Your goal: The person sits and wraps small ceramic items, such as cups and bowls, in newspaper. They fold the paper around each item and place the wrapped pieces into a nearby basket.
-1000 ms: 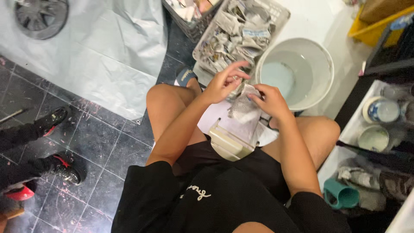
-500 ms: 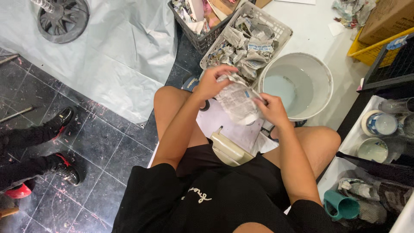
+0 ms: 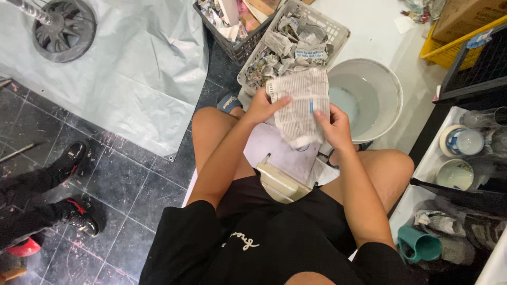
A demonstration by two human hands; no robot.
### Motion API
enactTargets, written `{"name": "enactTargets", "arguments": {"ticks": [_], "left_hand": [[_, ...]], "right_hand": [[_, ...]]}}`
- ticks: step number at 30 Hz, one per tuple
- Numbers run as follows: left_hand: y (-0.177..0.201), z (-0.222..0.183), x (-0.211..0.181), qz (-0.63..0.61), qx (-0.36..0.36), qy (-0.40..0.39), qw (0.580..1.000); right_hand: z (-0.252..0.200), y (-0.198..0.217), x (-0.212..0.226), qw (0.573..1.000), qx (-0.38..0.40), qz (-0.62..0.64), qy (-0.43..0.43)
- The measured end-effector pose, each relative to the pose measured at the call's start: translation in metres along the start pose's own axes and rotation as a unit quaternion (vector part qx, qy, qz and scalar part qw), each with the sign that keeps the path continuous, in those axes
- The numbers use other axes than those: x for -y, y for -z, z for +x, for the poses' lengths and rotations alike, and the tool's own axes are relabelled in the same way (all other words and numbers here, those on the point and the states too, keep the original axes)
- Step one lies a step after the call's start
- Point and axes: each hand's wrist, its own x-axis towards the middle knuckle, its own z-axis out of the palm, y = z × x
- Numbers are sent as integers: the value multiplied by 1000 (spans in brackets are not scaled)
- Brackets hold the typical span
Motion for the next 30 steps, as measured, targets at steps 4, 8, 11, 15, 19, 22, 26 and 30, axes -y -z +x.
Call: {"name": "enactTargets", "arguments": {"ticks": [4, 8, 11, 15, 19, 22, 26, 30], "left_hand": [[-4, 3, 10, 51, -5, -19, 999], [-9, 5, 20, -41, 2, 56, 998], [-10, 3, 24, -24, 23, 28, 999], [3, 5, 23, 33, 12, 44, 998], [10, 5, 18, 2, 35, 24, 999], [11, 6, 7, -16, 54, 14, 998], [7, 2, -1, -20, 21, 20, 999], [1, 2, -2, -26, 38, -16, 999]], "right_hand": [[4, 1, -8, 997, -35, -17, -69], [9, 4, -12, 995, -90, 31, -10], [13, 9, -8, 995, -83, 47, -18], [16, 13, -7, 998, -49, 38, -5], [15, 17, -12, 997, -40, 69, -13], [14, 22, -11, 995, -49, 77, -27], [12, 22, -6, 996, -60, 73, -5], [14, 16, -4, 990, -72, 115, -30]]}}
